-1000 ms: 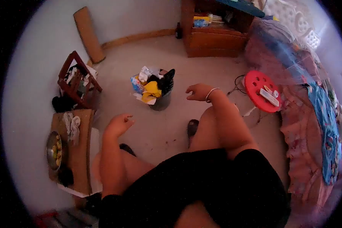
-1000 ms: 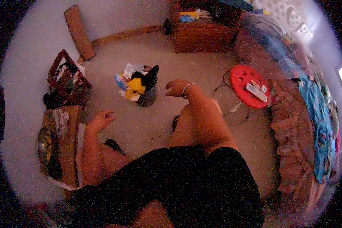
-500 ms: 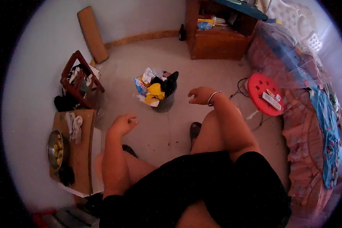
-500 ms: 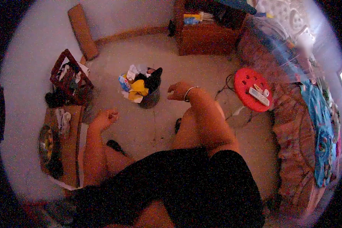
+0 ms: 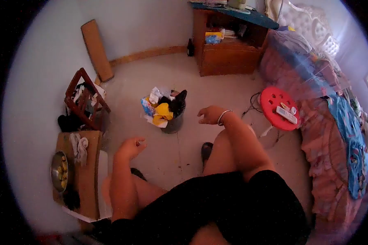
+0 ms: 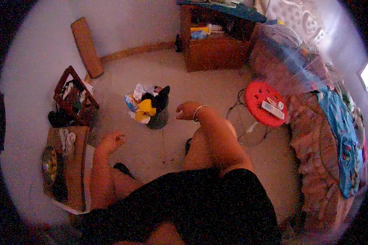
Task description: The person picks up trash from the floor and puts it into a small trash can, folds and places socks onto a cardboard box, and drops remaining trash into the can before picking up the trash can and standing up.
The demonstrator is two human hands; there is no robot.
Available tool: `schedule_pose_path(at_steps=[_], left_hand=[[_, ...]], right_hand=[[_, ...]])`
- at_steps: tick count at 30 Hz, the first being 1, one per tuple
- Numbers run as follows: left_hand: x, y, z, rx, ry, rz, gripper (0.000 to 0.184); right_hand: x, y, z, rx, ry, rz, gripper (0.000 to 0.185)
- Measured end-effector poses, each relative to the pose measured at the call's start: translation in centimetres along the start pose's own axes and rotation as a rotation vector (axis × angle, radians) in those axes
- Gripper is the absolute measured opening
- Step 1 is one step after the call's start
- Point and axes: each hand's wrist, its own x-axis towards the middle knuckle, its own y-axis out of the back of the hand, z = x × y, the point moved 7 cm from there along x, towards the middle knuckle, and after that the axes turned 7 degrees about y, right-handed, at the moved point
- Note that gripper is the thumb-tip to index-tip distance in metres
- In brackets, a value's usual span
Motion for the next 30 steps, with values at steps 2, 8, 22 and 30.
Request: schedule_pose_path(at_steps=[2,8,22,30], left_hand=[[0.4,-0.1,-0.4,-0.009,-0.005,0.009,0.041],[0.3,0.0,-0.2,0.011,-0.102,0.045,0.041],[-0.2,0.2,0.1,0.034,-0.052,0.065,0.042],[-0.1,-0.2,-0.4,-0.040,-0.137,0.060,0.040]], right_hand=[[-0.2,0.2,-0.4,-0.009,0.055,0.000,0.044],[-0.3,-0.1,0.1,0.077,-0.024,-0.032,0.044],[0.1,-0.7,0.5,0.042,0.042,0.030,0.047],[-0.5,-0.2,-0.4,0.041,0.018,-0.012,0.049]])
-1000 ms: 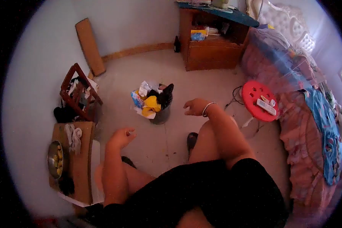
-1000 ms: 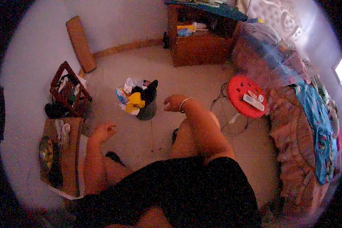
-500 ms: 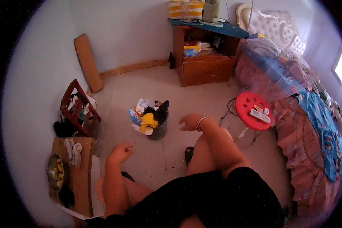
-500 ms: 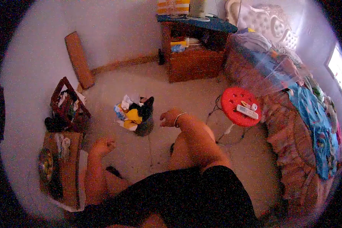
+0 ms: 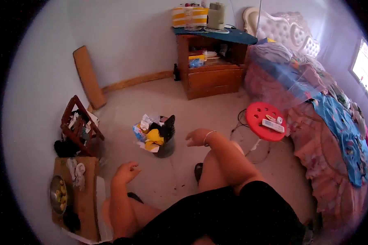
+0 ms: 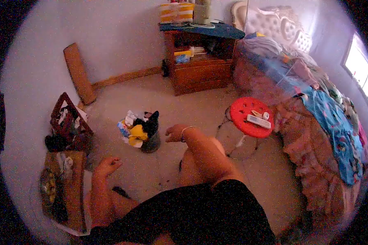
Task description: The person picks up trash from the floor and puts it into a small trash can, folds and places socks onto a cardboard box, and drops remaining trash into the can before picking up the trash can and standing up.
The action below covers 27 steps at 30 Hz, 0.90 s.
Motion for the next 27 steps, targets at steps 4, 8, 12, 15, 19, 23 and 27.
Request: schedule_pose_path(at_steps=[4,8,12,15,19,23,27], left_hand=[[-0.2,0.0,0.0,-0.032,0.038,0.024,0.039],[-0.1,-0.2,-0.6,-0.045,0.084,-0.006,0.038],[-0.1,-0.3,-0.9,-0.032,0.081,-0.015,0.037],[0.1,-0.3,-1.1,-0.008,0.097,-0.010,0.038],[-1.2,0.5,0.7,0.082,0.134,0.002,0.041],[-1.7,0.8,1.4,0.100,0.123,0.000,0.042],[-1.7,0.8,1.5,0.068,0.148,-0.031,0.041]], right_hand=[[-0.9,0.5,-0.7,0.014,-0.046,-0.017,0.048],[-0.8,0.5,-0.9,0.028,-0.040,-0.020,0.048],[-1.1,0.3,-0.7,0.150,-0.099,-0.013,0.048],[-0.8,0.4,-1.0,0.078,-0.037,-0.007,0.047],[-0.4,0.2,-1.1,0.034,-0.020,-0.021,0.047],[-0.2,-0.1,-1.2,0.021,-0.015,-0.085,0.049],[0.1,-0.4,-1.0,0.012,-0.012,-0.087,0.049]])
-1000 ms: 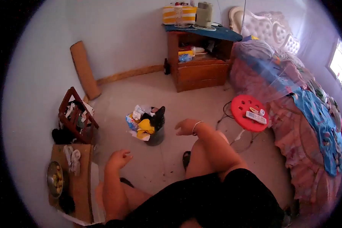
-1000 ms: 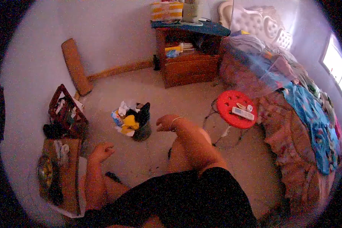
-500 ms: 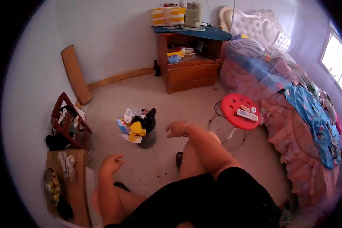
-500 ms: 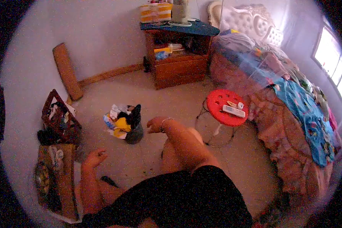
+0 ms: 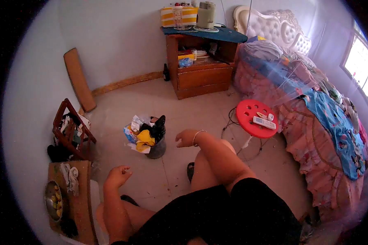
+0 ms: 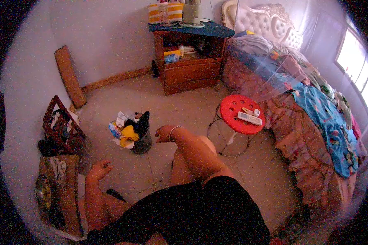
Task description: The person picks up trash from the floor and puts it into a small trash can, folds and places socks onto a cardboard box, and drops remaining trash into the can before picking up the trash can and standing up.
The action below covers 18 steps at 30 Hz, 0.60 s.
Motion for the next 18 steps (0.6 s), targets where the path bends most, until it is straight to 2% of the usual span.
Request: schedule_pose_path(at_steps=[2,4,18], left_hand=[[0.11,0.00,-0.28,-0.003,0.013,0.003,0.041],[0.79,-0.24,-0.49,0.038,-0.091,0.031,0.040],[0.28,0.02,-0.24,-0.008,-0.061,0.031,0.039]], right_hand=[[0.31,0.15,0.01,-0.023,0.023,0.067,0.046],[0.13,0.17,-0.07,-0.011,0.004,0.032,0.047],[0.37,-0.01,0.22,-0.016,0.017,0.036,0.047]])
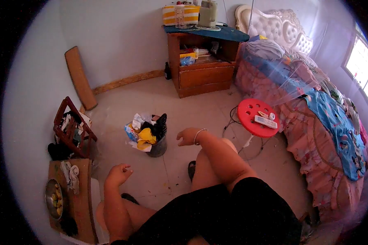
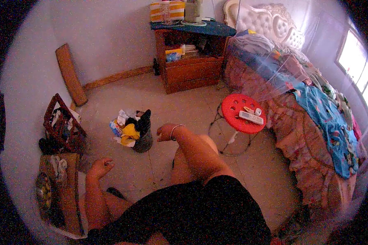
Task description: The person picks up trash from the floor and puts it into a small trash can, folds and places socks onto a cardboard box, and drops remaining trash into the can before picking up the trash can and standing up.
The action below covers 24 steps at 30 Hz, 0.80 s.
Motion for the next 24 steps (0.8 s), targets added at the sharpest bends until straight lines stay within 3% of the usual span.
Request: schedule_pose_path(at_steps=[17,19,22,24], left_hand=[[1.3,-0.9,-1.6,0.068,0.003,-0.030,0.041],[1.5,-1.0,-2.1,0.089,-0.068,0.028,0.040],[0.7,-1.1,-2.2,-0.140,0.095,-0.073,0.040],[0.1,-0.4,-1.2,-0.064,0.062,-0.047,0.040]], right_hand=[[0.2,-0.3,0.2,0.008,0.032,0.034,0.047],[-0.1,-0.2,-0.1,0.016,0.020,0.041,0.047],[0.3,-0.3,0.1,-0.007,0.043,0.052,0.047],[0.7,-0.8,0.5,-0.044,0.089,0.051,0.046]])
